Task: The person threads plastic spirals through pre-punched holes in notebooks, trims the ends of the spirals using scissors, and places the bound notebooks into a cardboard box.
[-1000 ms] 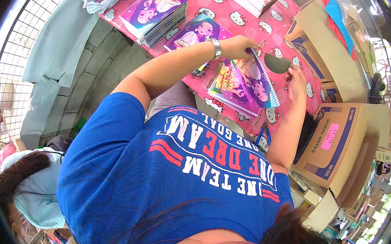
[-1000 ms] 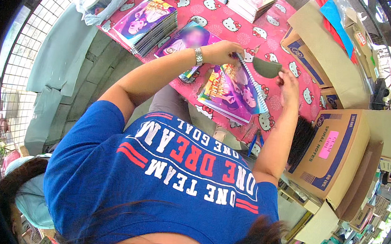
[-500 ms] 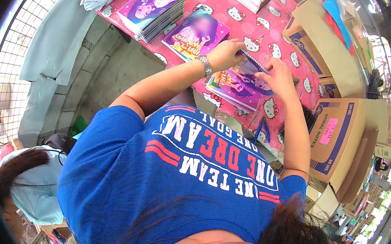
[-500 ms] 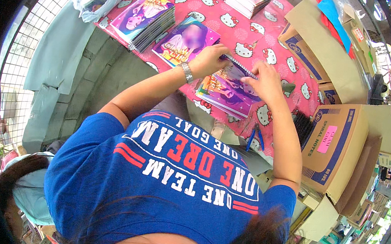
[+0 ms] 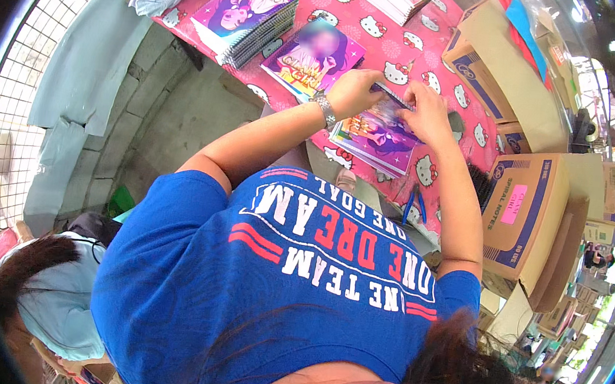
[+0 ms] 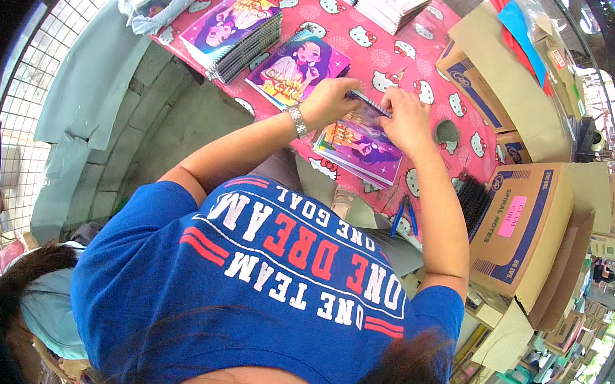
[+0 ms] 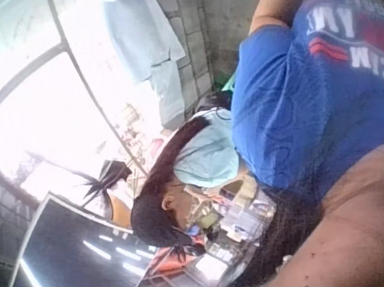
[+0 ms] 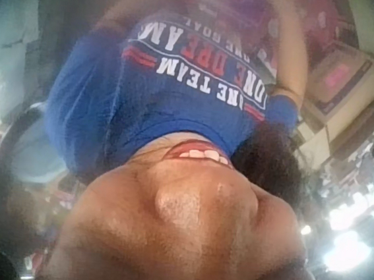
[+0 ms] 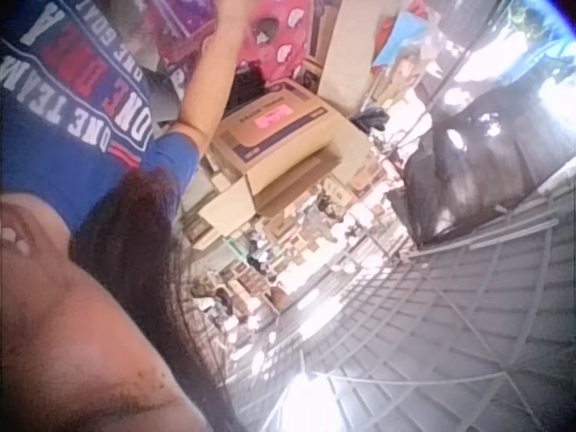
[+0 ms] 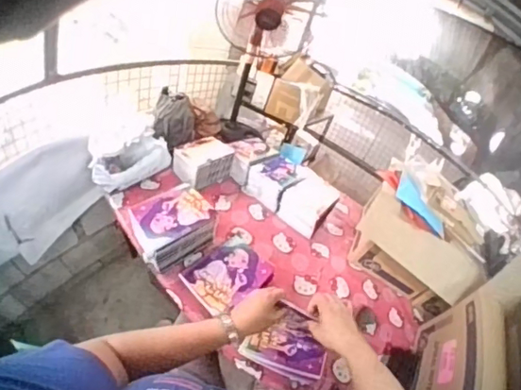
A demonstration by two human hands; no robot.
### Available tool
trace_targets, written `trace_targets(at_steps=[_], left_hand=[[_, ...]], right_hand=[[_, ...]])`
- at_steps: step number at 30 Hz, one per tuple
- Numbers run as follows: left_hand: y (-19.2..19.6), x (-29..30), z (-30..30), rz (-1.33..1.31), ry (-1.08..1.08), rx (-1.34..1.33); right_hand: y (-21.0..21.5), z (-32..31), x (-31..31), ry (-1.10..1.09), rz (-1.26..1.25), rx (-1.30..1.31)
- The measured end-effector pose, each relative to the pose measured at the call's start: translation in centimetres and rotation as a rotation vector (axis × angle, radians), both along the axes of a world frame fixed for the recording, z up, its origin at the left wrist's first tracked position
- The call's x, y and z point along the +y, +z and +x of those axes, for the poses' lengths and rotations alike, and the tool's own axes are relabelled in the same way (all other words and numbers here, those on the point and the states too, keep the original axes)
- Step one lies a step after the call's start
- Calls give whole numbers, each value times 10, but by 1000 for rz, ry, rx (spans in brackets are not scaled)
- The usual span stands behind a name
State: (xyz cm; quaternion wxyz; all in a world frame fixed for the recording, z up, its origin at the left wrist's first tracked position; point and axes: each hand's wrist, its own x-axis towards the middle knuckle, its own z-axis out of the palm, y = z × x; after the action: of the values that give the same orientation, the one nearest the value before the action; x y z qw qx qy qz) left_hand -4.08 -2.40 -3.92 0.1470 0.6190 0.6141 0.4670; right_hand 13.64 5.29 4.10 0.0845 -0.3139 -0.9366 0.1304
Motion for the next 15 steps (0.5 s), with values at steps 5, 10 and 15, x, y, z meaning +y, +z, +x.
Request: trace_targets(at_steps=[5, 10, 15], left_hand=[[6, -5, 1, -71, 1, -41], [-5, -5, 12, 38, 93, -112], [1, -13, 17, -62, 43, -209]], right_hand=[[24, 10, 19, 4, -101, -57], [14, -18, 23, 126, -267, -530], [48, -15, 13, 44, -47, -221]])
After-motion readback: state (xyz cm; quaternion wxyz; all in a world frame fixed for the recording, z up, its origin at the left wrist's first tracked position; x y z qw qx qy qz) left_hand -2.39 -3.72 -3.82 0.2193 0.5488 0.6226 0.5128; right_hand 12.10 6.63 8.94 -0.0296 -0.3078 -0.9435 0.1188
